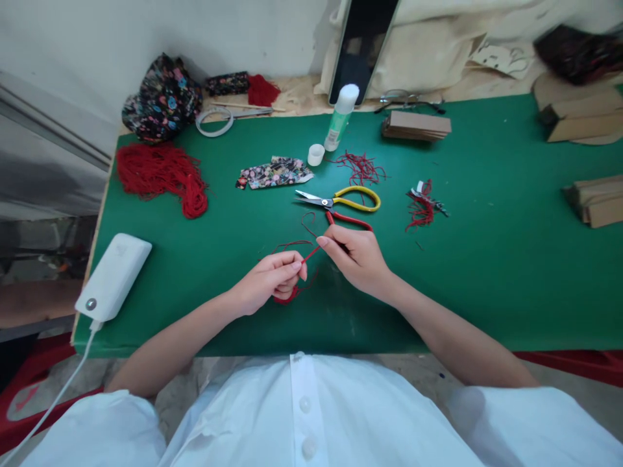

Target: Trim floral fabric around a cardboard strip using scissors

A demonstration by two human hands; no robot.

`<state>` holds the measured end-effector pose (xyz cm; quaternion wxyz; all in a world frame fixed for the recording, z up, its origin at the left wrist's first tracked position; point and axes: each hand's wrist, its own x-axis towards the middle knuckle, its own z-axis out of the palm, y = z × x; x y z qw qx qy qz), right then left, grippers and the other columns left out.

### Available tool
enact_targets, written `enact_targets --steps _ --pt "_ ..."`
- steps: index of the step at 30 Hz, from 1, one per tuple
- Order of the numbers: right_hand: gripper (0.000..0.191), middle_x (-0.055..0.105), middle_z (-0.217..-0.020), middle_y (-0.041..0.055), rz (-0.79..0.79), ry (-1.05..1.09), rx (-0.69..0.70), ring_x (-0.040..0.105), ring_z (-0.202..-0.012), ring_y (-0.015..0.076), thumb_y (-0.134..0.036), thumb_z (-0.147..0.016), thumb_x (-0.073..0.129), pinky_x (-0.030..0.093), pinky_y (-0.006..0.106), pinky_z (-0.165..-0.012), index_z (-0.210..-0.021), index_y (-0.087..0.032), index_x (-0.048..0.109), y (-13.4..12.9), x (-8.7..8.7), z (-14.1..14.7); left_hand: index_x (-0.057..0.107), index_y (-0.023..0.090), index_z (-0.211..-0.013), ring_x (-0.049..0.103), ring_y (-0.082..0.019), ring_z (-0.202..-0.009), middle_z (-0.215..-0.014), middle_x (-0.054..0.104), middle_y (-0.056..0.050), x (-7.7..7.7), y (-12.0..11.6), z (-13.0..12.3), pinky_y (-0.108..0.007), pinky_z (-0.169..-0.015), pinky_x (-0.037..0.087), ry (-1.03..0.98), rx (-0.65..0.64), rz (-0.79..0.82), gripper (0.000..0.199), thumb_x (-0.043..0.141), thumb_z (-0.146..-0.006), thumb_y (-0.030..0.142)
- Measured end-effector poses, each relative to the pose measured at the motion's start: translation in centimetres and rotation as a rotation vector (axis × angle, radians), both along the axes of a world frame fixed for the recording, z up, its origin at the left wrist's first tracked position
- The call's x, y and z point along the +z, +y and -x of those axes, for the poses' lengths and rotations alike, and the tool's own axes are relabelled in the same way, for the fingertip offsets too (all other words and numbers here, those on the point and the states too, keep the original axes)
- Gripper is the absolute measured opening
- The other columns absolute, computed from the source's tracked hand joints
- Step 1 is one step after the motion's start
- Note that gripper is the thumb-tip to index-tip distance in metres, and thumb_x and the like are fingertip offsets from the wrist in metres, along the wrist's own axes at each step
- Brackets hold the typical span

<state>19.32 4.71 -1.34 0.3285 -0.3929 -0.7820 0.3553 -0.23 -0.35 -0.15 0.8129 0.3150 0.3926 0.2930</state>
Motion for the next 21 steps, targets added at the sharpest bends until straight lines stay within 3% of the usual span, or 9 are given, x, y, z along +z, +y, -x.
enact_targets --steps 7,14,18,21 --pt "0.038 0.040 -0.057 -0.0031 -0.110 -0.113 0.084 0.041 -0.057 0.0139 -0.031 -0.099 0.049 0.030 0.028 -0.060 -0.064 -0.022 0.038 0.7 -0.5 -0.1 0.056 0.018 -0.077 0.012 -0.002 -0.039 -0.048 0.021 0.014 0.7 0.3 0.6 -0.015 -0.037 0.013 0.062 0.112 -0.001 0.042 0.076 -0.080 0.055" --pt "0.034 0.049 -0.062 0.0002 -0.076 -0.158 -0.127 0.046 -0.060 0.0172 -0.035 -0.097 0.052 0.034 0.031 -0.061 -0.066 -0.023 0.045 3.7 -0.2 -2.7 0.060 0.017 -0.075 0.011 -0.001 -0.038 -0.048 0.020 0.014 1.9 1.8 2.2 -0.015 -0.035 0.013 0.097 0.206 -0.052 0.037 0.080 -0.075 0.048" --pt "0.019 0.062 -0.086 0.0097 -0.193 -0.391 -0.252 0.057 -0.082 0.0271 -0.040 -0.092 0.056 0.042 0.038 -0.072 -0.087 -0.022 0.060 4.9 -1.3 -4.0 0.060 0.018 -0.075 0.011 -0.001 -0.038 -0.049 0.019 0.014 2.3 2.3 3.1 -0.015 -0.035 0.012 0.146 0.246 -0.086 0.035 0.079 -0.074 0.046" --pt "0.029 0.063 -0.110 0.0180 -0.283 -0.604 -0.196 0.056 -0.099 0.0343 -0.035 -0.089 0.057 0.045 0.046 -0.083 -0.110 -0.016 0.064 5.0 -2.1 -4.0 0.058 0.019 -0.075 0.011 -0.002 -0.038 -0.051 0.016 0.013 2.6 2.6 3.7 -0.015 -0.036 0.013 0.188 0.291 -0.130 0.032 0.077 -0.076 0.045"
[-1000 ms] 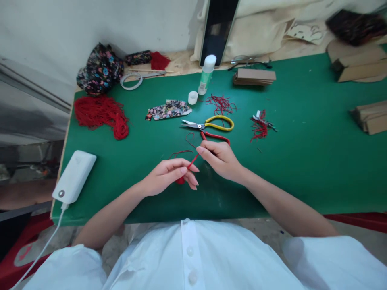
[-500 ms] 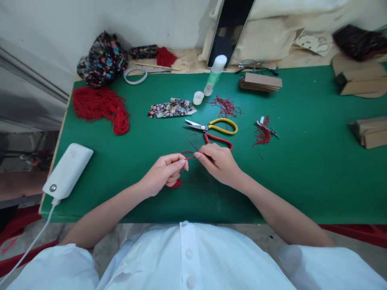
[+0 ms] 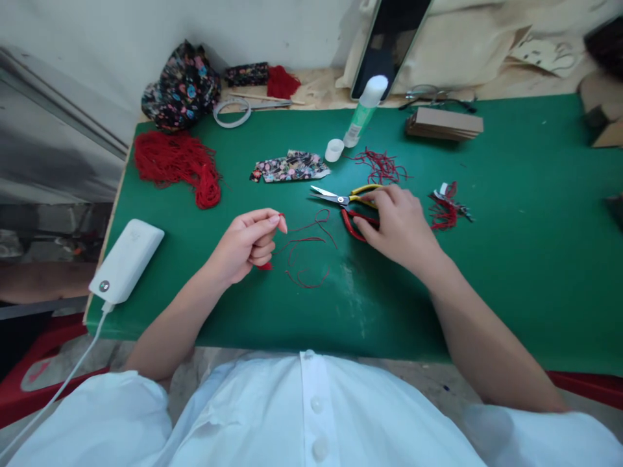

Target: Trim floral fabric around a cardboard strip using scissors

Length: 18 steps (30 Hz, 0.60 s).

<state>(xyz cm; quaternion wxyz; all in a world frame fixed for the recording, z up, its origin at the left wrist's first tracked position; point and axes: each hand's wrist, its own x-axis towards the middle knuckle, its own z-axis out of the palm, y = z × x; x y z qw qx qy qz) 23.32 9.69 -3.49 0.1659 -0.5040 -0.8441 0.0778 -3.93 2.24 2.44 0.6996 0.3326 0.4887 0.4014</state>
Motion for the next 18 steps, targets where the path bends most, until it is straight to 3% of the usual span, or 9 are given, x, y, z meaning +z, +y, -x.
enact_targets --steps 5,11,14,18 --pt "0.046 0.061 -0.117 0.0229 -0.034 -0.128 -0.004 0.055 -0.104 0.0372 -0.026 -0.085 0.053 0.045 0.049 -0.090 -0.127 -0.007 0.058 -0.2 -0.5 0.8 0.058 0.020 -0.076 0.011 -0.002 -0.037 -0.052 0.015 0.013 0.5 0.4 0.8 -0.015 -0.036 0.014 0.056 0.040 -0.043 0.030 0.076 -0.077 0.043" --pt "0.046 0.063 -0.104 0.0240 0.089 -0.184 -0.057 0.058 -0.096 0.0374 -0.023 -0.074 0.060 0.048 0.048 -0.085 -0.116 -0.003 0.061 -0.4 -0.7 0.3 0.059 0.019 -0.076 0.011 -0.002 -0.037 -0.050 0.017 0.013 0.5 0.7 1.2 -0.014 -0.035 0.014 0.069 0.050 -0.053 0.028 0.076 -0.077 0.042" --pt "0.038 0.063 -0.103 0.0223 0.119 -0.073 -0.142 0.061 -0.092 0.0360 -0.024 -0.072 0.064 0.050 0.046 -0.079 -0.107 -0.009 0.063 -0.7 -0.6 0.2 0.060 0.019 -0.076 0.011 -0.001 -0.037 -0.050 0.017 0.013 0.4 0.7 1.2 -0.014 -0.035 0.013 0.090 0.050 -0.050 0.028 0.076 -0.077 0.042" --pt "0.028 0.063 -0.089 0.0130 0.152 0.333 -0.160 0.061 -0.079 0.0282 -0.037 -0.073 0.076 0.049 0.039 -0.067 -0.087 -0.020 0.058 -1.5 1.0 0.9 0.061 0.019 -0.075 0.012 -0.002 -0.037 -0.048 0.019 0.013 0.6 0.6 1.1 -0.015 -0.035 0.013 0.133 0.051 -0.067 0.027 0.076 -0.077 0.041"
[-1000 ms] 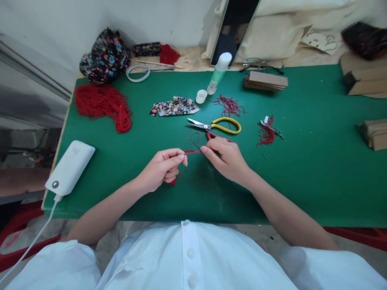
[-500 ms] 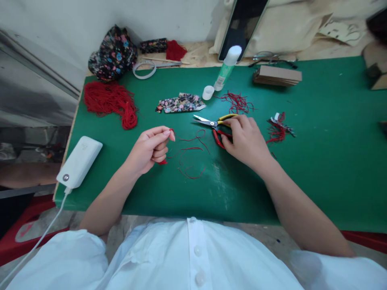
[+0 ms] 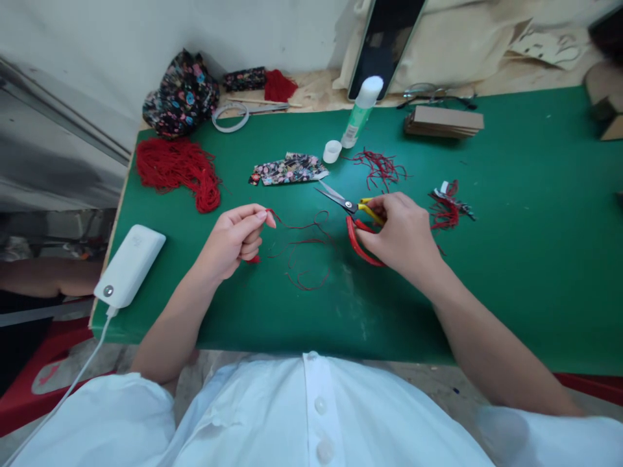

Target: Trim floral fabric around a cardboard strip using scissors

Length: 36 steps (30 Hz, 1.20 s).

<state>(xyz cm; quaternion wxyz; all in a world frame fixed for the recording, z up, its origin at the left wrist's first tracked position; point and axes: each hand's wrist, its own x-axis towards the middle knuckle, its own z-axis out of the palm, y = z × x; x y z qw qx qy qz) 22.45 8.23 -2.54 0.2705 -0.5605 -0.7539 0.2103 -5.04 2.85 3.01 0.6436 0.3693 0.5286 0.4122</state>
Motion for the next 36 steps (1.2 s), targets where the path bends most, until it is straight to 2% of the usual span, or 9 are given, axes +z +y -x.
enact_targets --steps 2,4,6,8,10,15,24,32,36 --pt "0.038 0.058 -0.073 0.0041 0.225 0.308 0.104 0.054 -0.063 0.0195 -0.050 -0.076 0.077 0.044 0.033 -0.056 -0.082 -0.022 0.051 -1.0 1.1 0.7 0.061 0.019 -0.075 0.012 -0.002 -0.037 -0.048 0.019 0.013 0.1 0.0 -0.1 -0.015 -0.035 0.012 0.023 -0.006 -0.012 0.028 0.076 -0.076 0.042" --pt "0.043 0.049 -0.066 -0.0024 0.657 0.657 0.341 0.047 -0.053 0.0136 -0.061 -0.085 0.067 0.039 0.028 -0.050 -0.084 -0.023 0.046 -2.4 1.9 1.4 0.062 0.019 -0.075 0.013 -0.002 -0.036 -0.046 0.020 0.013 0.2 -0.1 -0.3 -0.015 -0.034 0.013 0.037 -0.015 -0.026 0.029 0.077 -0.075 0.044" --pt "0.051 0.042 -0.068 -0.0045 1.040 0.936 0.592 0.040 -0.053 0.0105 -0.072 -0.085 0.059 0.035 0.026 -0.048 -0.084 -0.023 0.042 -4.1 2.1 2.3 0.062 0.019 -0.075 0.014 -0.002 -0.036 -0.045 0.021 0.014 0.2 -0.1 -0.5 -0.015 -0.034 0.013 0.042 -0.020 -0.040 0.030 0.077 -0.075 0.044" --pt "0.058 0.039 -0.072 -0.0042 1.341 1.023 0.730 0.036 -0.057 0.0096 -0.078 -0.084 0.055 0.035 0.026 -0.052 -0.083 -0.022 0.042 -5.6 1.6 3.0 0.062 0.018 -0.075 0.014 -0.002 -0.035 -0.044 0.022 0.014 0.1 -0.2 -0.6 -0.015 -0.034 0.014 0.045 -0.020 -0.045 0.030 0.077 -0.075 0.044" --pt "0.063 0.036 -0.075 -0.0045 1.487 1.061 0.740 0.033 -0.059 0.0088 -0.083 -0.080 0.055 0.032 0.024 -0.055 -0.082 -0.022 0.040 -6.8 1.0 3.5 0.061 0.019 -0.074 0.014 -0.002 -0.035 -0.044 0.022 0.014 -0.1 -0.2 -0.7 -0.015 -0.034 0.014 0.046 -0.025 -0.039 0.029 0.076 -0.075 0.043" --pt "0.064 0.036 -0.077 -0.0040 1.516 1.083 0.679 0.032 -0.062 0.0093 -0.083 -0.079 0.055 0.034 0.025 -0.061 -0.083 -0.021 0.041 -7.2 0.3 3.7 0.057 0.019 -0.070 0.014 -0.002 -0.036 -0.044 0.023 0.014 -0.3 -0.5 -0.9 -0.015 -0.035 0.015 0.038 -0.039 -0.034 0.030 0.074 -0.077 0.043" --pt "0.059 0.037 -0.078 -0.0029 1.518 1.064 0.732 0.034 -0.065 0.0107 -0.079 -0.084 0.055 0.039 0.027 -0.063 -0.085 -0.021 0.044 -6.8 1.0 3.7 0.063 0.017 -0.076 0.015 -0.003 -0.038 -0.047 0.022 0.013 -0.7 -0.9 -1.5 -0.018 -0.038 0.013 0.073 -0.072 -0.060 0.032 0.072 -0.079 0.048" --pt "0.052 0.039 -0.079 -0.0028 1.352 1.078 0.778 0.035 -0.066 0.0110 -0.073 -0.091 0.050 0.038 0.027 -0.061 -0.090 -0.022 0.043 -7.0 0.9 3.7 0.067 0.016 -0.076 0.025 -0.005 -0.042 -0.050 0.031 0.009 -1.3 -1.2 -1.1 -0.020 -0.042 0.019 0.184 -0.188 -0.133 0.030 0.065 -0.087 0.043" --pt "0.050 0.040 -0.080 -0.0042 1.273 1.038 0.771 0.038 -0.066 0.0092 -0.071 -0.093 0.049 0.038 0.025 -0.061 -0.089 -0.023 0.036 -7.1 0.8 3.6 0.066 0.016 -0.073 0.027 -0.005 -0.043 -0.049 0.033 0.008 -1.6 -1.4 -1.2 -0.021 -0.043 0.020 0.198 -0.200 -0.164 0.036 0.063 -0.090 0.047"
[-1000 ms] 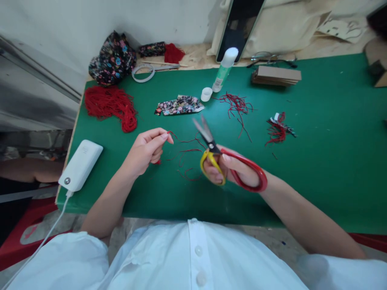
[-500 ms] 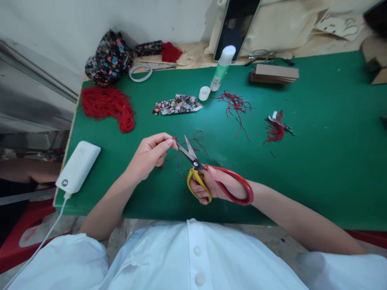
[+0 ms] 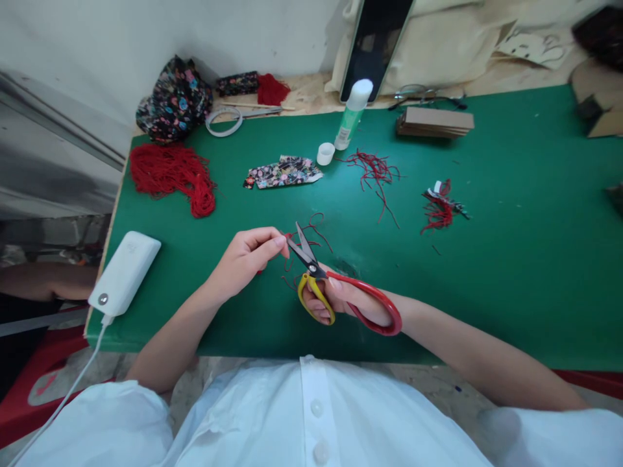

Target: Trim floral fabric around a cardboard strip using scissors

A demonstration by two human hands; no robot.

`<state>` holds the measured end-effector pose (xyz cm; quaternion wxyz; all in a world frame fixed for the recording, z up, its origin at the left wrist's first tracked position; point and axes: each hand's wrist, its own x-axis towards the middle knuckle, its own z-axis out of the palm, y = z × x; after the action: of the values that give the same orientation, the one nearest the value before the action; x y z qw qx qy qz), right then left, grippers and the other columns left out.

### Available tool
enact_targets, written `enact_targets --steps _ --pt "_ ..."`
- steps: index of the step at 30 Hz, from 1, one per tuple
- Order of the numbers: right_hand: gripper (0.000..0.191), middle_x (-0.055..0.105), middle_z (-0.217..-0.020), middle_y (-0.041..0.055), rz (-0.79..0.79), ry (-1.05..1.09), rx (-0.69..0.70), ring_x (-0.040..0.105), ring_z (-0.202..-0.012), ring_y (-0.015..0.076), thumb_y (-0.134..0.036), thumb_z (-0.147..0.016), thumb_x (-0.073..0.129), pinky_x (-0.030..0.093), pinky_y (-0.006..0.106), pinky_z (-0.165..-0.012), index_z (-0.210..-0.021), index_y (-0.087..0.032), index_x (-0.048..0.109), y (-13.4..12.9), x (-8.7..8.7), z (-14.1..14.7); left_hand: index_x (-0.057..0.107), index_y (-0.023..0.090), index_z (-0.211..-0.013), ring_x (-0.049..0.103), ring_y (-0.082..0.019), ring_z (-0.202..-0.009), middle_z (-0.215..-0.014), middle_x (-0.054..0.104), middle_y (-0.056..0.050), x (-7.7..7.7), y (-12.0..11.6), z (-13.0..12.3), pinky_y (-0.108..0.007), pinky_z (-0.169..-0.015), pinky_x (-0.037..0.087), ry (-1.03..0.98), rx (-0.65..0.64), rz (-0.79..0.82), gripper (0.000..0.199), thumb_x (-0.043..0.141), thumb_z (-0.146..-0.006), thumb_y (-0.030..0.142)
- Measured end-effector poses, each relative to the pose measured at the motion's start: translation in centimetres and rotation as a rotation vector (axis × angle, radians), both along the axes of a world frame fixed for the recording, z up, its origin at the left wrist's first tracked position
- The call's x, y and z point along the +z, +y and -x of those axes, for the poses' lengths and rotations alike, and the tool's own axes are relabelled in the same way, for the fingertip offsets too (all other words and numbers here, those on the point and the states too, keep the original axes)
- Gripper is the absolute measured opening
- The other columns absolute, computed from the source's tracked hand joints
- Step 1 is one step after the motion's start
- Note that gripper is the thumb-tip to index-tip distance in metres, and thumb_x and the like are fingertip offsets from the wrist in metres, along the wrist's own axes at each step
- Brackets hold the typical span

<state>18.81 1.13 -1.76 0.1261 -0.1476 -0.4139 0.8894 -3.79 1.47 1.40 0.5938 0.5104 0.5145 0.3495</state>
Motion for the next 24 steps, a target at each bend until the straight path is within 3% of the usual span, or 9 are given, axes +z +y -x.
enact_targets --steps 6,13,18,24 --pt "0.048 0.044 -0.079 -0.0027 -0.187 0.001 -0.036 0.043 -0.067 0.0101 -0.069 -0.097 0.044 0.042 0.026 -0.060 -0.087 -0.022 0.038 0.20 0.20 -0.13 0.067 0.017 -0.074 0.025 -0.005 -0.041 -0.048 0.033 0.009 -0.31 -0.11 -0.23 -0.023 -0.041 0.017 -0.022 -0.006 0.009 0.039 0.064 -0.090 0.052" --pt "0.045 0.047 -0.074 -0.0039 -0.307 0.013 -0.063 0.046 -0.060 0.0084 -0.065 -0.100 0.041 0.040 0.024 -0.054 -0.092 -0.021 0.040 0.28 0.06 -0.19 0.067 0.015 -0.068 0.024 -0.005 -0.041 -0.047 0.034 0.008 -0.20 -0.16 -0.06 -0.023 -0.043 0.015 -0.099 -0.055 0.032 0.036 0.067 -0.088 0.046" --pt "0.048 0.047 -0.073 -0.0041 -0.368 -0.019 -0.026 0.047 -0.059 0.0087 -0.069 -0.098 0.040 0.042 0.024 -0.054 -0.092 -0.021 0.038 0.40 -0.36 -0.30 0.068 0.015 -0.065 0.034 -0.006 -0.047 -0.050 0.044 0.005 -0.07 -0.05 0.19 -0.022 -0.048 0.025 -0.081 -0.084 -0.026 0.034 0.067 -0.087 0.041" --pt "0.047 0.050 -0.073 -0.0029 -0.400 -0.044 -0.001 0.047 -0.060 0.0095 -0.068 -0.099 0.036 0.043 0.024 -0.056 -0.092 -0.021 0.039 0.52 -0.38 -0.46 0.063 0.015 -0.064 0.047 -0.009 -0.052 -0.056 0.057 0.000 0.02 -0.11 0.07 -0.022 -0.051 0.033 -0.078 -0.090 0.013 0.040 0.064 -0.088 0.047"
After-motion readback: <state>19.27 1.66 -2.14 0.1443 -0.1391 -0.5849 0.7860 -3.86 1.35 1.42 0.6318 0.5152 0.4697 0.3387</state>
